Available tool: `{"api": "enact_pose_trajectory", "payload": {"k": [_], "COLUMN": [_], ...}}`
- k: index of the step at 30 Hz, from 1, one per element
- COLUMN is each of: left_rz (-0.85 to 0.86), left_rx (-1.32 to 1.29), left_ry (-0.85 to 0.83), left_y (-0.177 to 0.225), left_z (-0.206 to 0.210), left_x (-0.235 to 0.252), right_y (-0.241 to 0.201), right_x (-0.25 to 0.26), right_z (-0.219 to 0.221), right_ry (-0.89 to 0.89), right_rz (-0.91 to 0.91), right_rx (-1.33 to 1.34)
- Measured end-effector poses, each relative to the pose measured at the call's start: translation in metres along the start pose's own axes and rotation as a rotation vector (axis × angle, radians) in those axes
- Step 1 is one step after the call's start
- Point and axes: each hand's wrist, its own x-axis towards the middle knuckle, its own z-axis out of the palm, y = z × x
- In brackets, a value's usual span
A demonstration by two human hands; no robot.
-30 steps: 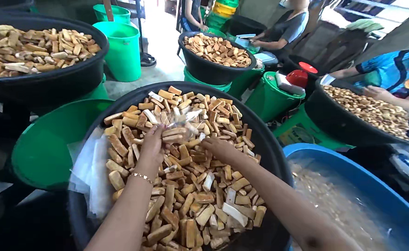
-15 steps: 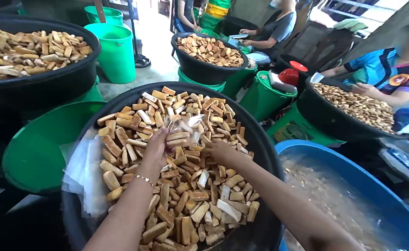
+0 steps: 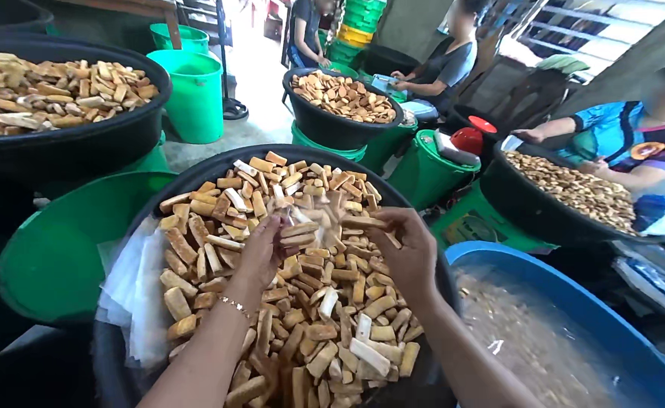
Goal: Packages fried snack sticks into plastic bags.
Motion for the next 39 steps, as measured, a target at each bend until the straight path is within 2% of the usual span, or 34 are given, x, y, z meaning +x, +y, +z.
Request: {"api": "enact_pose_trajectory", "payload": {"k": [4, 6, 9, 11, 14, 16, 19, 22, 23, 25, 27, 29, 30, 32, 35, 37, 39], "left_rz": [0.007, 0.023, 0.039, 0.045, 0.049, 0.061, 0.067, 0.135, 0.164, 0.206, 0.221, 0.211, 0.202, 0.191, 0.170, 0.165, 0.163], "left_rx": [0.108, 0.178, 0.180, 0.142, 0.081, 0.084, 0.083, 0.074, 0.056, 0.016, -0.046, -0.108, -0.121, -0.111, -0.112, -0.107, -0.082], "left_ry": [-0.374, -0.446, -0.479, -0.525, -0.666, -0.598, -0.297, -0.102, -0.068, -0.015, 0.053, 0.148, 0.171, 0.171, 0.145, 0.143, 0.126], "left_y": [0.000, 0.004, 0.003, 0.000, -0.004, -0.004, -0.006, -0.006, -0.003, 0.002, 0.006, 0.009, 0.009, 0.010, 0.011, 0.011, 0.010], "left_z": [-0.005, -0.007, -0.006, -0.004, -0.006, -0.001, 0.011, 0.008, 0.004, -0.005, -0.014, -0.016, -0.017, -0.017, -0.014, -0.012, -0.010], "left_x": [-0.011, -0.013, -0.014, -0.015, -0.014, -0.021, -0.027, -0.018, -0.015, -0.007, 0.000, 0.005, 0.007, 0.008, 0.005, 0.003, 0.001], "right_y": [0.007, 0.004, 0.001, 0.003, 0.007, 0.001, -0.010, 0.004, 0.013, 0.032, 0.052, 0.069, 0.074, 0.075, 0.074, 0.090, 0.112], "right_x": [-0.001, 0.002, 0.002, -0.002, -0.005, -0.004, 0.003, 0.015, 0.018, 0.021, 0.021, 0.014, 0.008, 0.002, 0.005, 0.011, 0.011], "right_z": [0.014, 0.011, 0.006, 0.011, 0.017, 0.018, 0.018, 0.020, 0.024, 0.035, 0.053, 0.076, 0.085, 0.094, 0.089, 0.084, 0.078], "right_ry": [0.099, 0.120, -0.054, -0.203, -0.243, -0.275, -0.414, -0.423, -0.423, -0.537, -0.823, -1.084, -1.155, -1.188, -1.130, -1.095, -1.116], "right_rz": [-0.147, -0.153, -0.128, -0.066, -0.025, -0.076, -0.158, -0.184, -0.139, 0.085, 0.313, 0.393, 0.383, 0.321, 0.282, 0.321, 0.275], "right_rx": [-0.006, 0.020, 0.038, 0.158, 0.244, 0.183, 0.048, -0.059, -0.064, -0.067, -0.229, -0.524, -0.654, -0.785, -0.784, -0.788, -0.810]}}
